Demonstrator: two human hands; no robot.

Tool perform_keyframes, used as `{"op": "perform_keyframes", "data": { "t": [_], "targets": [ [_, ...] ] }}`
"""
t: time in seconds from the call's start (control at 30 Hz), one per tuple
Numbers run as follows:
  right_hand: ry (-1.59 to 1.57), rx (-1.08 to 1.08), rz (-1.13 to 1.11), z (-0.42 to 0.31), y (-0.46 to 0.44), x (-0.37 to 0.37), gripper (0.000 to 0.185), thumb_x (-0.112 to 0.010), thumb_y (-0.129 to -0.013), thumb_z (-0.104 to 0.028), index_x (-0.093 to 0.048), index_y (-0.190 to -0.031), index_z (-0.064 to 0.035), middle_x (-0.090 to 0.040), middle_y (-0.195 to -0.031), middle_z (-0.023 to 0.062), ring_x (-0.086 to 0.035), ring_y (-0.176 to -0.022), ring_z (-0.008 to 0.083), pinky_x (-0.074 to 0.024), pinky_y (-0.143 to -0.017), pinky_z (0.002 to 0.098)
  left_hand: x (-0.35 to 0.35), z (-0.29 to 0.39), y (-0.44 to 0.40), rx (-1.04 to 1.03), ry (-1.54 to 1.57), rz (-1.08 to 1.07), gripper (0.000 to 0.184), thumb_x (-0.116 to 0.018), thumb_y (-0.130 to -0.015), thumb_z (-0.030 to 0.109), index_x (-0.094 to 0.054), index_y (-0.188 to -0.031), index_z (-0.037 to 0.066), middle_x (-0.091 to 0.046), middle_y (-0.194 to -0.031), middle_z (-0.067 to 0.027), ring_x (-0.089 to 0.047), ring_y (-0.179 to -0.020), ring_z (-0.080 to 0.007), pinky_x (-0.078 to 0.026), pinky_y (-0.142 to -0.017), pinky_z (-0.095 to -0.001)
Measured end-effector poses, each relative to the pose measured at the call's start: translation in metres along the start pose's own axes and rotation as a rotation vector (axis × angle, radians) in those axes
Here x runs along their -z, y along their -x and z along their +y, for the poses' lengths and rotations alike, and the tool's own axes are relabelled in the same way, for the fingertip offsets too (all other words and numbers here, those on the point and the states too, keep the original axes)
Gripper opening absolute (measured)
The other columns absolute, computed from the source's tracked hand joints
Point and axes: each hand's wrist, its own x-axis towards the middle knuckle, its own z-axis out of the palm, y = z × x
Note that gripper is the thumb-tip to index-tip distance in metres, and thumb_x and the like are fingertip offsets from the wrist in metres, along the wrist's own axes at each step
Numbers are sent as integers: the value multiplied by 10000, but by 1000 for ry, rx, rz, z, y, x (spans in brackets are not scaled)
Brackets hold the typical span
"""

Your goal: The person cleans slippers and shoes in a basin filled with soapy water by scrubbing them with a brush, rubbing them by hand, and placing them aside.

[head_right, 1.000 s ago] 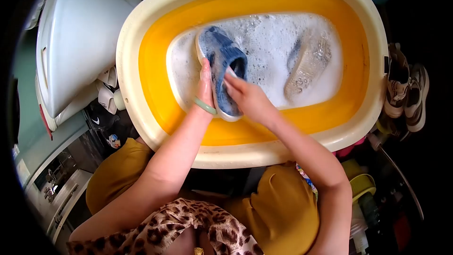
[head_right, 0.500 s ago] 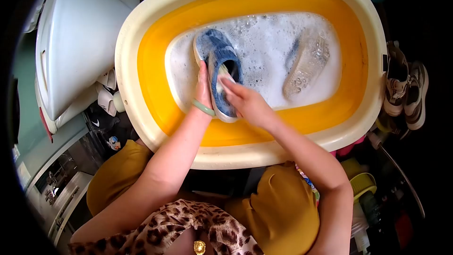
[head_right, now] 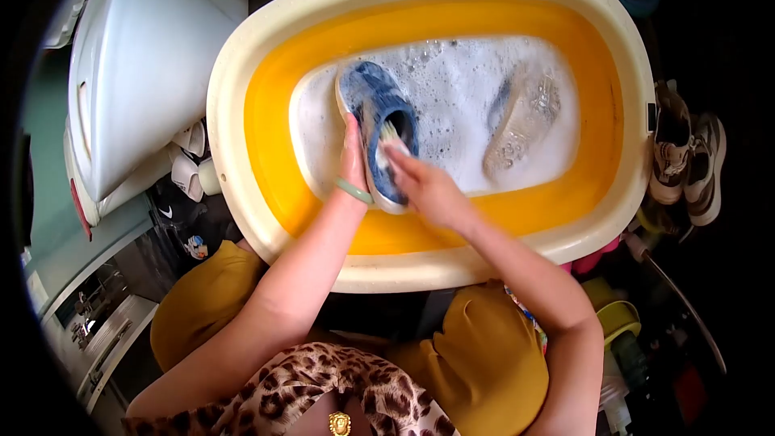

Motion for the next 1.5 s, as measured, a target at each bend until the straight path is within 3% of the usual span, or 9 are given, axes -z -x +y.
{"op": "perform_keyframes", "data": {
  "t": [0.2,0.47,0.73,0.9,1.1,1.2,1.3,1.43,1.5],
  "targets": [
    [811,72,163,-4,-99,26,303,-503,-862,-210,-564,-1092,-22,-604,-904,271,-576,-875,426,-463,-733,469,-41,-5,7,-154,-114,252,730,-431,-879,590,-349,-1362,49,-423,-1362,-116,-445,-1203,-264,-345,-1030,-398],
    [-309,-267,-223,-2,24,9,423,-466,-960,-183,-403,-1377,-156,-436,-630,-71,-319,-439,24,-265,-401,178,-4,8,8,-56,-52,150,744,-451,-840,639,-414,-1312,66,-508,-1257,-92,-501,-1114,-243,-418,-958,-381],
    [149,107,154,-8,-95,9,220,-461,-860,-139,-583,-973,5,-604,-717,224,-620,-602,302,-479,-586,405,-37,-28,20,-119,85,144,646,-427,-894,558,-394,-1345,97,-470,-1316,-79,-440,-1208,-251,-339,-1035,-391],
    [118,-116,-164,-18,5,17,435,-474,-943,-254,-418,-1362,-154,-545,-741,8,-514,-556,161,-474,-580,323,12,-40,7,-77,81,166,669,-416,-871,609,-438,-1303,99,-495,-1272,-92,-470,-1153,-246,-393,-986,-393],
    [928,27,-154,2,44,54,468,-530,-905,-223,-421,-1337,-367,-645,-878,161,-654,-703,262,-479,-587,334,4,-19,4,-161,72,182,695,-391,-853,653,-449,-1302,126,-541,-1220,-92,-537,-1057,-271,-415,-975,-395],
    [1079,109,-63,-17,4,37,486,-498,-929,-172,-373,-1390,-266,-674,-892,30,-640,-734,191,-472,-619,348,4,-20,-2,-169,126,119,676,-376,-860,651,-465,-1281,129,-550,-1201,-85,-537,-1059,-262,-423,-962,-395],
    [56,-61,-93,-2,-25,4,511,-514,-919,-171,-365,-1389,-305,-670,-896,38,-636,-736,159,-469,-610,319,11,-15,-2,-133,144,97,648,-398,-846,660,-526,-1195,130,-573,-1140,-57,-545,-1025,-244,-445,-920,-396],
    [-58,-116,-218,14,20,19,508,-516,-918,-177,-374,-1379,-334,-666,-869,51,-630,-739,124,-467,-609,280,5,-4,-1,-125,99,145,689,-394,-835,677,-513,-1222,119,-568,-1163,-66,-539,-1041,-249,-431,-943,-406],
    [427,358,-137,29,28,36,497,-511,-920,-173,-386,-1374,-332,-663,-858,49,-628,-744,113,-467,-618,263,6,-6,-7,-156,85,137,696,-377,-839,678,-512,-1227,116,-565,-1175,-70,-536,-1056,-254,-427,-950,-414]
  ]
}}
